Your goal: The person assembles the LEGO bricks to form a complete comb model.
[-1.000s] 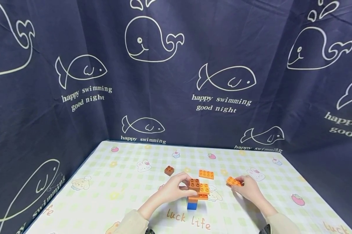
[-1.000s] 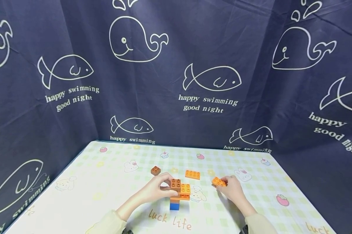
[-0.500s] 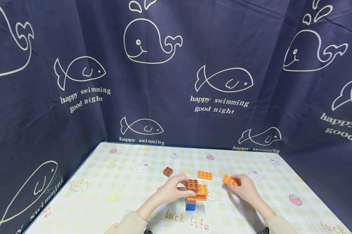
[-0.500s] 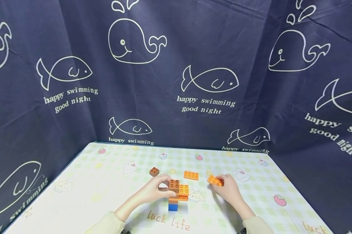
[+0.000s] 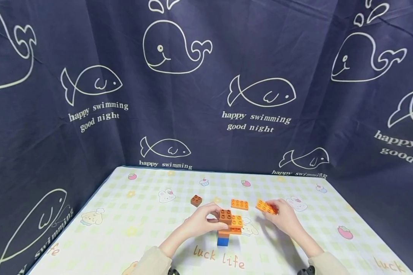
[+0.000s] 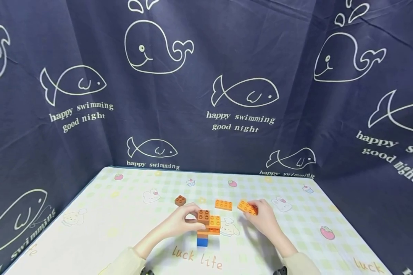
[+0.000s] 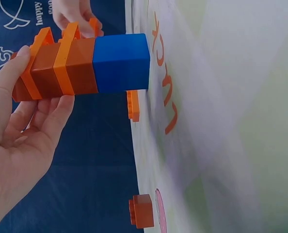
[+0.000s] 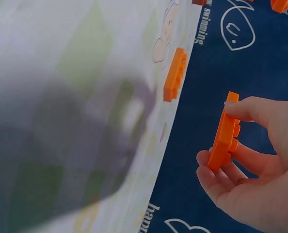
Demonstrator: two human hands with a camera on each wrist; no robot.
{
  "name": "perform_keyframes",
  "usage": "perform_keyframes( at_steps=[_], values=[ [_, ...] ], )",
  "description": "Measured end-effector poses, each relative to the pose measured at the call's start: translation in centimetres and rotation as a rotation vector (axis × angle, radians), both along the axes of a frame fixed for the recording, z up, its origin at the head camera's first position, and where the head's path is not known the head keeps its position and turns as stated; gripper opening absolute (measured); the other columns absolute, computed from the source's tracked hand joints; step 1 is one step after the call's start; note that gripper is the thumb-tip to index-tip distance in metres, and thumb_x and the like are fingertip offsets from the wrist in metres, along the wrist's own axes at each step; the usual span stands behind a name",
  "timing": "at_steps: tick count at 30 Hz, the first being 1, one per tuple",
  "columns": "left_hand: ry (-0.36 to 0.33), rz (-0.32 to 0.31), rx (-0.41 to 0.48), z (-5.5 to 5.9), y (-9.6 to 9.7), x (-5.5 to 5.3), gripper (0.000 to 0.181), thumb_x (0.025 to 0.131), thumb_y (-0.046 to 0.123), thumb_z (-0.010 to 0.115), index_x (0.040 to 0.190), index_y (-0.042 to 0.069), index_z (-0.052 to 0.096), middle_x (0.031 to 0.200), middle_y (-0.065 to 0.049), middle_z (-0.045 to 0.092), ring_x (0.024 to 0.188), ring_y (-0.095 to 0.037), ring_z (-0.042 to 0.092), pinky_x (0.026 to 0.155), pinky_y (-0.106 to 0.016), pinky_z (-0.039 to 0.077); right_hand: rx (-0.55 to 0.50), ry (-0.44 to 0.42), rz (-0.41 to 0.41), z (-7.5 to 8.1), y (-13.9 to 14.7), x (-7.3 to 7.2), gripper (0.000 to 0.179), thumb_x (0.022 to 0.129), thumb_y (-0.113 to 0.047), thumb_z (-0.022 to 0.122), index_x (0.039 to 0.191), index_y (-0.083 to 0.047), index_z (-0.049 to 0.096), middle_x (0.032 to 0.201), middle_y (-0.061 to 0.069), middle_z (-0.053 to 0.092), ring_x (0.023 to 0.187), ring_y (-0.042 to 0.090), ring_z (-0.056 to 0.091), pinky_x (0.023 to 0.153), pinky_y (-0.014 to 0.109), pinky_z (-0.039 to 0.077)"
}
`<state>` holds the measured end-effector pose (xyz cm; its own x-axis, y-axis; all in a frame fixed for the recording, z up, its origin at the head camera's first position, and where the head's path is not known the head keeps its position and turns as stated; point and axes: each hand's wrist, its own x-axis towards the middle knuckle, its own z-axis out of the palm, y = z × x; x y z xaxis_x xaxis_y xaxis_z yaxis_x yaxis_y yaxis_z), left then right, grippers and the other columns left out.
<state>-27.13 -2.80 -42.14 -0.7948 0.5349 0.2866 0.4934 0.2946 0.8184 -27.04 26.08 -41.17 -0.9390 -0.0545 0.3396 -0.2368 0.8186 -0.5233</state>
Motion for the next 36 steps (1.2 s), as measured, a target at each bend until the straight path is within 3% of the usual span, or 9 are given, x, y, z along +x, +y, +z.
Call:
perform_keyframes(
  at_steps=[5, 14, 20, 28, 36],
  values=[
    [-0.027, -0.007, 0.017, -0.1, 0.1, -0.1, 0.026, 0.080, 0.028, 0.075, 0.099, 0.014, 0.064, 0.095, 0.005, 0.059, 0.093, -0.004, 0.058, 0.083, -0.014, 0.051, -0.006, 0.045, 0.021, 0.4, -0.7, 0.2, 0.039, 0.075, -0.013, 0.074, 0.108, 0.005, 0.063, 0.104, 0.020, 0.062, 0.097, 0.034, 0.058, 0.088, 0.051, 0.048],
    [-0.030, -0.011, 0.020, -0.1, 0.2, -0.2, 0.023, 0.080, 0.026, 0.075, 0.096, 0.015, 0.063, 0.095, 0.005, 0.059, 0.095, -0.005, 0.058, 0.085, -0.014, 0.051, -0.018, 0.088, 0.048, 1.2, -1.7, 0.5, 0.036, 0.074, -0.012, 0.076, 0.105, 0.002, 0.066, 0.098, 0.013, 0.063, 0.088, 0.024, 0.058, 0.076, 0.038, 0.049],
    [-0.041, -0.010, 0.018, 0.0, 0.1, -0.1, 0.023, 0.080, 0.025, 0.075, 0.096, 0.014, 0.063, 0.096, 0.005, 0.058, 0.095, -0.005, 0.058, 0.084, -0.014, 0.051, -0.028, 0.095, 0.071, 1.8, -2.6, 1.1, 0.036, 0.075, -0.012, 0.075, 0.107, 0.002, 0.066, 0.100, 0.013, 0.062, 0.090, 0.025, 0.058, 0.078, 0.040, 0.049],
    [-0.052, -0.006, 0.020, -0.1, 0.2, -0.2, 0.023, 0.080, 0.025, 0.075, 0.095, 0.014, 0.062, 0.095, 0.005, 0.058, 0.095, -0.005, 0.057, 0.084, -0.014, 0.051, -0.035, 0.112, 0.093, 2.3, -3.3, 1.4, 0.036, 0.075, -0.012, 0.075, 0.108, -0.001, 0.066, 0.099, 0.010, 0.063, 0.085, 0.019, 0.057, 0.073, 0.033, 0.050],
    [-0.054, -0.003, 0.026, -0.1, 0.1, -0.1, 0.024, 0.079, 0.025, 0.075, 0.096, 0.015, 0.063, 0.096, 0.006, 0.058, 0.094, -0.004, 0.057, 0.084, -0.014, 0.051, -0.040, 0.116, 0.119, 2.8, -4.1, 1.8, 0.036, 0.076, -0.012, 0.075, 0.109, -0.001, 0.066, 0.102, 0.011, 0.065, 0.087, 0.021, 0.061, 0.077, 0.039, 0.054]
  ],
)
